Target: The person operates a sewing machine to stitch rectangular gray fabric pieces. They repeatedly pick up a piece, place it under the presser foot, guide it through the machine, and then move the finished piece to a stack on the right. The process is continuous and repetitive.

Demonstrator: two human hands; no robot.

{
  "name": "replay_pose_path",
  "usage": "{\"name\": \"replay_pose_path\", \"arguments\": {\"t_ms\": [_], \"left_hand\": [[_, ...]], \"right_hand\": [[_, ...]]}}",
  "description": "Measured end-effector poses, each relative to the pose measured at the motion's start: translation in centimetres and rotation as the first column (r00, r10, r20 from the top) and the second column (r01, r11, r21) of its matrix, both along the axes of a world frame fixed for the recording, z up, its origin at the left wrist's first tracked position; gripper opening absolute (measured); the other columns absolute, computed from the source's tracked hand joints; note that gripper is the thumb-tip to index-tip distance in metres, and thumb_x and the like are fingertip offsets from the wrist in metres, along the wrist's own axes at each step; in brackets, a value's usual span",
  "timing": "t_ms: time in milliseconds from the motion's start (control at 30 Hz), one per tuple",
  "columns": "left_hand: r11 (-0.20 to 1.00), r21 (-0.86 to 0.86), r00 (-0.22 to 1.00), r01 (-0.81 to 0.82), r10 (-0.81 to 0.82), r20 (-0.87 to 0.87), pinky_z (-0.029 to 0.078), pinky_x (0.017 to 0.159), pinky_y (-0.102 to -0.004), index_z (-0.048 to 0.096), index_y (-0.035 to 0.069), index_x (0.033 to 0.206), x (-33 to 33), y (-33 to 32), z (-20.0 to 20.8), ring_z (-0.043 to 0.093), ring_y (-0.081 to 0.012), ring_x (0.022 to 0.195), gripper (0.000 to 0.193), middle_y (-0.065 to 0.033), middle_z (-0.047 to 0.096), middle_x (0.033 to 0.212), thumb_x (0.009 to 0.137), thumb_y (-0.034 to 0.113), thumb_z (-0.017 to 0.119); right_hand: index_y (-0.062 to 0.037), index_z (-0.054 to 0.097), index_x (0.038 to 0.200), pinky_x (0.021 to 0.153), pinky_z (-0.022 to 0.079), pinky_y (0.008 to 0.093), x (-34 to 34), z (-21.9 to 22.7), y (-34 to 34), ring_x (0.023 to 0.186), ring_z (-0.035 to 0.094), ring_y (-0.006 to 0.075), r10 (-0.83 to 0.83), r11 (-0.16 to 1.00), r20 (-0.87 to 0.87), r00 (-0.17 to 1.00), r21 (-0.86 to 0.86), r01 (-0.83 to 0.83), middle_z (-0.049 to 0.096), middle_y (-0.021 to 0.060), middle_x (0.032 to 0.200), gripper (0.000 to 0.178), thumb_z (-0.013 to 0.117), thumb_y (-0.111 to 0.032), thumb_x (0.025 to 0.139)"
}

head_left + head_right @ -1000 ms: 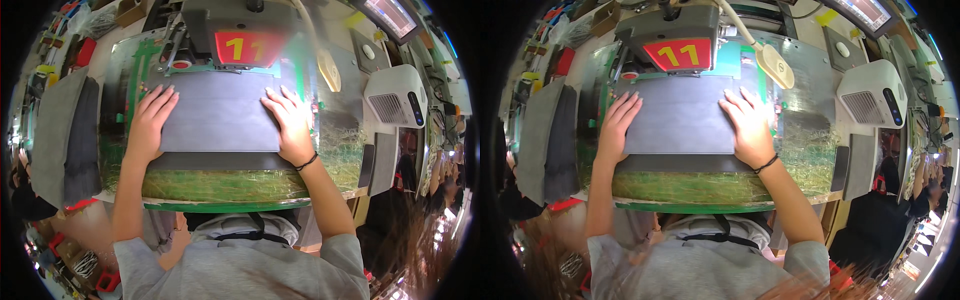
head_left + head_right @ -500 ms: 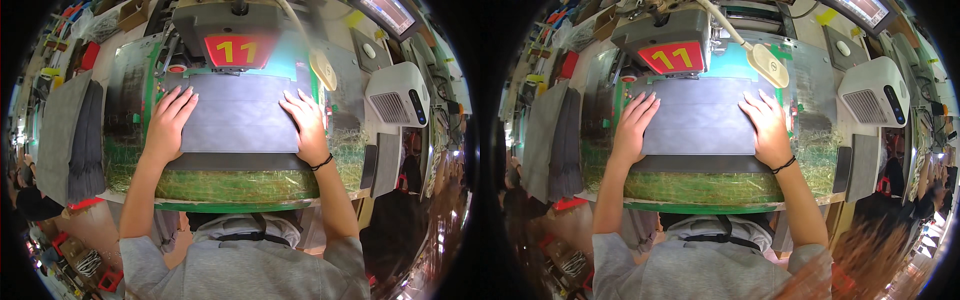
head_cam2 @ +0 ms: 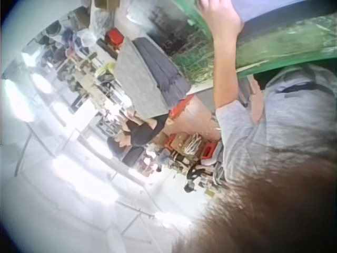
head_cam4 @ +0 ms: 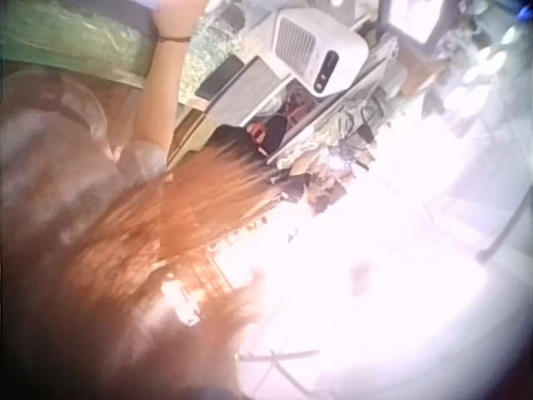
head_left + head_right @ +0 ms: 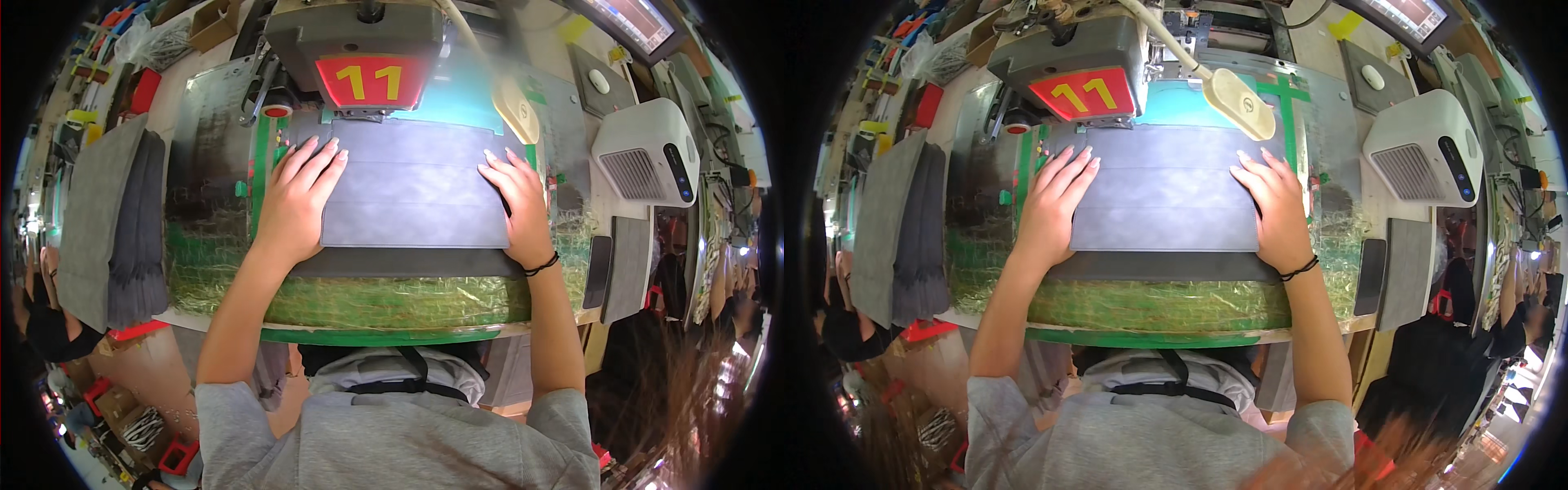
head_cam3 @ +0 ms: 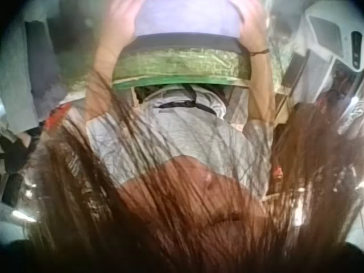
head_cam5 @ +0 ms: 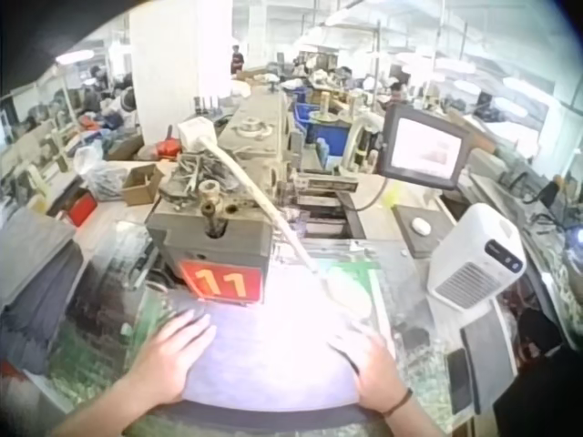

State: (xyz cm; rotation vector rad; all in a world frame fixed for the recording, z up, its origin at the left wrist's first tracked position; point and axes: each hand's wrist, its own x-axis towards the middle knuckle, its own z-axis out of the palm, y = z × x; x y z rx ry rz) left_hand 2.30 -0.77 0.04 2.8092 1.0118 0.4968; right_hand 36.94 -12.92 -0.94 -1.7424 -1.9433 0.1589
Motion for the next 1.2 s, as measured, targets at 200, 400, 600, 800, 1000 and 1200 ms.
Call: {"name": "replay_pose_path", "arguments": {"t_ms": [200,400,600,800,1000,1200], "left_hand": [[1.000,-0.004,1.000,0.002,-0.002,0.024,0.033,0.128,-0.0545,0.062,0.003,0.149,1.7,-0.6,-0.2,0.050,-0.0398,0.147,0.068,-0.0145,0.060,0.155,0.081,-0.007,0.057],[1.000,-0.007,0.998,-0.007,0.007,0.059,0.033,0.128,-0.0544,0.062,0.003,0.148,3.2,-1.2,-0.9,0.049,-0.0391,0.148,0.068,-0.0151,0.059,0.155,0.082,-0.007,0.056],[1.000,-0.002,0.995,-0.010,0.010,0.100,0.034,0.127,-0.0541,0.063,0.002,0.147,4.7,-1.6,-1.6,0.049,-0.0388,0.148,0.065,-0.0155,0.059,0.156,0.083,-0.007,0.056],[1.000,-0.020,0.994,-0.015,0.017,0.113,0.034,0.127,-0.0539,0.064,0.001,0.145,5.6,-2.1,-1.6,0.049,-0.0388,0.148,0.062,-0.0157,0.059,0.155,0.084,-0.005,0.056],[1.000,-0.017,0.990,-0.023,0.025,0.136,0.035,0.127,-0.0534,0.065,0.002,0.145,4.1,-1.7,-1.6,0.050,-0.0388,0.147,0.061,-0.0149,0.060,0.155,0.085,-0.005,0.055],[0.999,0.000,0.989,-0.037,0.037,0.143,0.036,0.126,-0.0532,0.066,0.003,0.145,2.5,-1.3,-1.8,0.050,-0.0381,0.147,0.062,-0.0143,0.061,0.155,0.085,-0.006,0.055]], "right_hand": [[-0.0096,0.071,0.134,0.125,0.036,0.0544,1.6,0.4,-0.6,0.145,0.052,0.0397,0.005,1.000,0.016,1.000,0.003,-0.005,0.066,0.0109,0.149,0.051,0.057,0.005,0.088],[-0.0096,0.071,0.136,0.124,0.036,0.0541,3.2,0.2,-1.2,0.144,0.053,0.0411,0.026,0.999,0.020,0.999,0.039,-0.027,0.067,0.0111,0.148,0.053,0.059,0.005,0.086],[-0.0090,0.071,0.136,0.122,0.040,0.0521,4.7,0.7,-1.7,0.144,0.053,0.0427,0.039,0.999,0.033,0.999,0.034,-0.040,0.066,0.0110,0.149,0.055,0.061,0.006,0.084],[-0.0088,0.070,0.136,0.121,0.042,0.0517,5.6,0.5,-2.3,0.143,0.054,0.0429,0.029,0.999,0.041,0.999,0.036,-0.030,0.067,0.0107,0.149,0.050,0.065,0.003,0.088],[-0.0086,0.070,0.136,0.122,0.041,0.0512,3.8,0.5,-1.9,0.144,0.054,0.0417,0.026,0.998,0.054,0.998,0.059,-0.029,0.067,0.0111,0.149,0.045,0.066,-0.002,0.091],[-0.0070,0.070,0.135,0.122,0.040,0.0485,2.8,-0.3,-1.3,0.145,0.055,0.0384,0.021,0.997,0.098,0.995,0.076,-0.028,0.067,0.0108,0.148,0.041,0.068,-0.026,0.099]]}}
